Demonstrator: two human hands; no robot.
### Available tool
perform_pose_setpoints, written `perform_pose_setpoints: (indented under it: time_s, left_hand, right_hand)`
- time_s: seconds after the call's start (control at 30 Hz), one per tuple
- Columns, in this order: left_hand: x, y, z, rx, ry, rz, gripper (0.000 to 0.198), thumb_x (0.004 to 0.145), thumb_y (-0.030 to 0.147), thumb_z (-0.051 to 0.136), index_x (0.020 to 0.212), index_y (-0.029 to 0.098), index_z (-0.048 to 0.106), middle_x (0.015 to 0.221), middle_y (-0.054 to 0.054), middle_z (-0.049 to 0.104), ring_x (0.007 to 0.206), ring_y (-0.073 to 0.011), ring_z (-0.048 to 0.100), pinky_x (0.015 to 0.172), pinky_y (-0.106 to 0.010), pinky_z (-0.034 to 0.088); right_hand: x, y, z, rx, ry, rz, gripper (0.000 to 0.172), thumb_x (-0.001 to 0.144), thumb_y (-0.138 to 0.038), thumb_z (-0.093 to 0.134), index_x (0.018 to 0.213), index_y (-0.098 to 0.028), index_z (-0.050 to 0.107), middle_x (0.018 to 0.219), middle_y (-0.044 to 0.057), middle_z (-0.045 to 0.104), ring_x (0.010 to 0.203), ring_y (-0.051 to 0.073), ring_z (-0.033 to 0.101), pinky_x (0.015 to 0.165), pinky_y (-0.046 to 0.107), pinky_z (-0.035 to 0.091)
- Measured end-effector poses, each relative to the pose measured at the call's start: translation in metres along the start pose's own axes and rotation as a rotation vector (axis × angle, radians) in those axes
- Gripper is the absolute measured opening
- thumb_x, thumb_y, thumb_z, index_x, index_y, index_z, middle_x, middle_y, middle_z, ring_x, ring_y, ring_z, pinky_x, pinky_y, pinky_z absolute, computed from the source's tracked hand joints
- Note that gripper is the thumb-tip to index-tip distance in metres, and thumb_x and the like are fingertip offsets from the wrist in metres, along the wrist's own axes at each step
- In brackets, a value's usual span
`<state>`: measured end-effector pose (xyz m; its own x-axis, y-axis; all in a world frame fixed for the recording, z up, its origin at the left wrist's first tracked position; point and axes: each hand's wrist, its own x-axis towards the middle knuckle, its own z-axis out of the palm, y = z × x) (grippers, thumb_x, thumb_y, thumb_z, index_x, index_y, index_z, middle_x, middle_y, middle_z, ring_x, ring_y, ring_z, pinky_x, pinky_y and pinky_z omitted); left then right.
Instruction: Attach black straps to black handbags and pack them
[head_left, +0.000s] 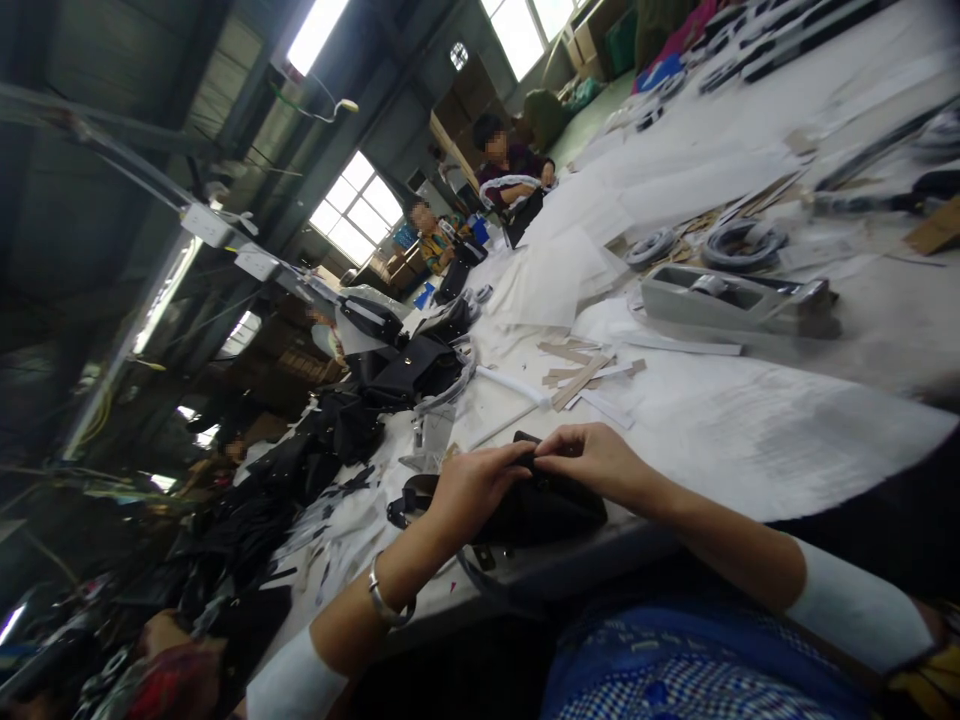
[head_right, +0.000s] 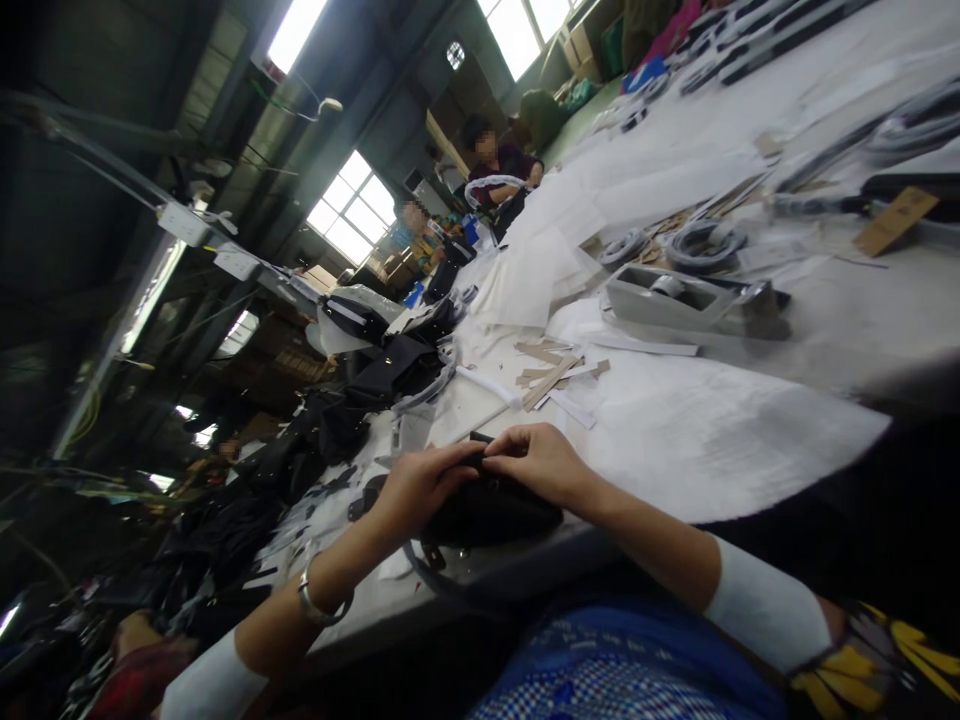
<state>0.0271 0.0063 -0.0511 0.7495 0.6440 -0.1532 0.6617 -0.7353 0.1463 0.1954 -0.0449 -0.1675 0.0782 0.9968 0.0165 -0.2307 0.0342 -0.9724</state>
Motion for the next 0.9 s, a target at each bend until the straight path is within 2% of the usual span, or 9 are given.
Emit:
perform_pose_setpoints:
  time_s: [0.1, 0.23, 0.3, 0.43, 0.6, 0.73, 0.9]
  left_hand:
    - [-0.003, -0.006, 0.004, -0.033, 0.047, 0.043, 0.031, 0.093, 0.036, 0.059, 0.123, 0.032, 0.065, 0.111, 0.001, 0.075, 0.096, -0.0194, 0.07, 0.083, -0.026, 0.05]
    - [-0.005, -0.013, 0.011, -0.094, 0.106, 0.136, 0.043, 0.082, 0.048, 0.07, 0.12, 0.029, 0.066, 0.112, -0.001, 0.074, 0.099, -0.0199, 0.07, 0.086, -0.027, 0.05]
    - [-0.005, -0.013, 0.013, -0.098, 0.128, 0.138, 0.043, 0.081, 0.051, 0.07, 0.117, 0.029, 0.068, 0.11, -0.001, 0.075, 0.097, -0.0198, 0.07, 0.086, -0.027, 0.05]
    - [-0.007, -0.007, 0.011, -0.018, 0.144, 0.11, 0.033, 0.086, 0.049, 0.064, 0.111, 0.029, 0.07, 0.104, -0.001, 0.076, 0.092, -0.0193, 0.071, 0.08, -0.026, 0.049]
    - [-0.01, -0.004, 0.008, 0.109, 0.15, 0.141, 0.028, 0.086, 0.049, 0.063, 0.104, 0.029, 0.073, 0.091, -0.001, 0.076, 0.082, -0.0192, 0.07, 0.068, -0.025, 0.045]
    - [-0.012, -0.009, 0.012, 0.064, 0.179, 0.133, 0.03, 0.086, 0.049, 0.064, 0.104, 0.027, 0.073, 0.095, -0.003, 0.076, 0.085, -0.0195, 0.07, 0.073, -0.026, 0.047]
    - [-0.015, -0.016, 0.017, -0.014, 0.207, 0.146, 0.031, 0.087, 0.049, 0.063, 0.105, 0.026, 0.072, 0.1, -0.003, 0.076, 0.087, -0.018, 0.071, 0.078, -0.026, 0.05]
  right_hand:
    - [0.004, -0.001, -0.003, 0.007, -0.081, 0.025, 0.021, 0.072, -0.034, 0.075, 0.081, -0.015, 0.074, 0.077, 0.004, 0.074, 0.075, 0.018, 0.066, 0.072, 0.028, 0.049]
    - [0.003, -0.007, -0.007, 0.015, -0.218, 0.038, 0.024, 0.074, -0.037, 0.072, 0.082, -0.014, 0.072, 0.075, 0.002, 0.071, 0.071, 0.016, 0.063, 0.067, 0.026, 0.046]
    - [0.0, -0.013, -0.008, -0.046, -0.255, 0.007, 0.023, 0.076, -0.036, 0.069, 0.083, -0.014, 0.071, 0.074, 0.001, 0.07, 0.07, 0.015, 0.062, 0.065, 0.026, 0.045]
    - [-0.005, -0.025, -0.005, -0.231, -0.22, -0.031, 0.016, 0.075, -0.031, 0.066, 0.08, -0.016, 0.071, 0.068, -0.001, 0.067, 0.063, 0.014, 0.058, 0.059, 0.024, 0.043]
    - [-0.007, -0.028, -0.007, -0.33, -0.221, 0.004, 0.016, 0.071, -0.031, 0.067, 0.075, -0.017, 0.07, 0.064, -0.001, 0.066, 0.06, 0.014, 0.057, 0.055, 0.023, 0.04]
    - [-0.016, -0.017, -0.029, -0.429, -0.173, 0.062, 0.017, 0.072, -0.034, 0.065, 0.075, -0.018, 0.069, 0.066, -0.001, 0.066, 0.062, 0.015, 0.057, 0.056, 0.024, 0.04]
    - [-0.036, -0.002, -0.069, -0.635, -0.019, 0.145, 0.013, 0.073, -0.031, 0.061, 0.073, -0.02, 0.068, 0.064, -0.001, 0.065, 0.062, 0.016, 0.057, 0.057, 0.026, 0.039]
